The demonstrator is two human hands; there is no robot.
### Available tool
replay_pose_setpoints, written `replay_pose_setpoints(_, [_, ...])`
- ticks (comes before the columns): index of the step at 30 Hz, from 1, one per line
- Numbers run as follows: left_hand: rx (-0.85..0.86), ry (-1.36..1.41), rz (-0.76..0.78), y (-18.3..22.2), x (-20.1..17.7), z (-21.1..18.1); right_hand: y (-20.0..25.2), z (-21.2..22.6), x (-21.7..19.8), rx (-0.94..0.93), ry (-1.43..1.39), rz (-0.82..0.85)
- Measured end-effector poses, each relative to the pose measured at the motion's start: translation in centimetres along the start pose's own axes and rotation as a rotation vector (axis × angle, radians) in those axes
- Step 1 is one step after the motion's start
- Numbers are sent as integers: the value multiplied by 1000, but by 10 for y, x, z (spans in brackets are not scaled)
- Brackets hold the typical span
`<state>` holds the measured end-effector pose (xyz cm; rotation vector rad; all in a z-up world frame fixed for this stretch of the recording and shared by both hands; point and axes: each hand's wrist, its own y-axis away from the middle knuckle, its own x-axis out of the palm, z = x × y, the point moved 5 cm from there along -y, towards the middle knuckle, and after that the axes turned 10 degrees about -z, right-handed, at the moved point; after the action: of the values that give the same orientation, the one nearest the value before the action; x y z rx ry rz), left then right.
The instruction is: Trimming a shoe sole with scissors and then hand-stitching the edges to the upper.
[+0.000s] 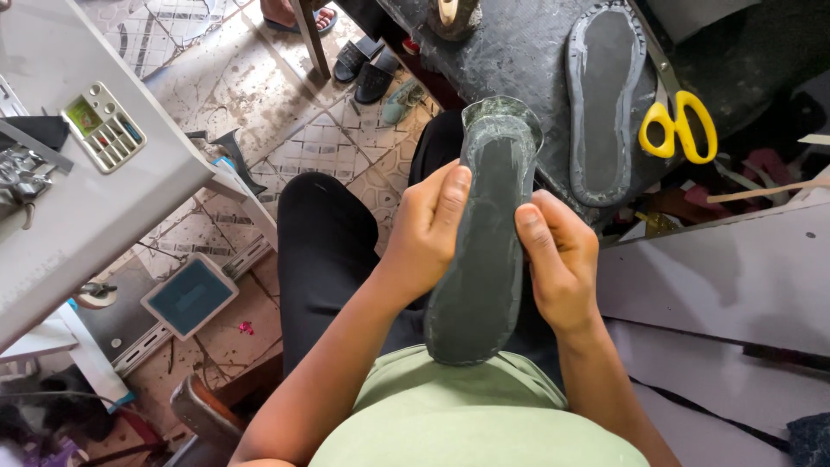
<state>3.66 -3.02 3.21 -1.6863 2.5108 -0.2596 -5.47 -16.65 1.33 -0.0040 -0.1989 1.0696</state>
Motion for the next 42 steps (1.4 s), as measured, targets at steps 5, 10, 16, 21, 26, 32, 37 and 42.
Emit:
replay_pose_setpoints(5, [122,-178,-73,3,0,-4,1,5,1,-111,212,1])
replay_pose_setpoints(10, [57,-48,-41,5,2,-8,-1,7,6,-106,149,42])
replay_pose_setpoints(16, [-123,118,-10,5,2,3,1,-7,-4,-46,120,118])
replay_pose_setpoints(21, [-30,203,-115,8,5,-1,0,20,10,-64,10,37])
replay_pose_setpoints(26, [-8,308,-128,18,17,-7,2,51,8,-154,67,-80])
replay_pose_setpoints(32, [-53,371,24,13,8,-24,-1,80,-3,-224,314,-36])
replay_pose_setpoints(37, [17,246,135,14,2,-25,0,83,-4,-290,500,42])
replay_pose_setpoints(42, [-138,86,192,9,-3,-29,0,72,-6,-170,416,119])
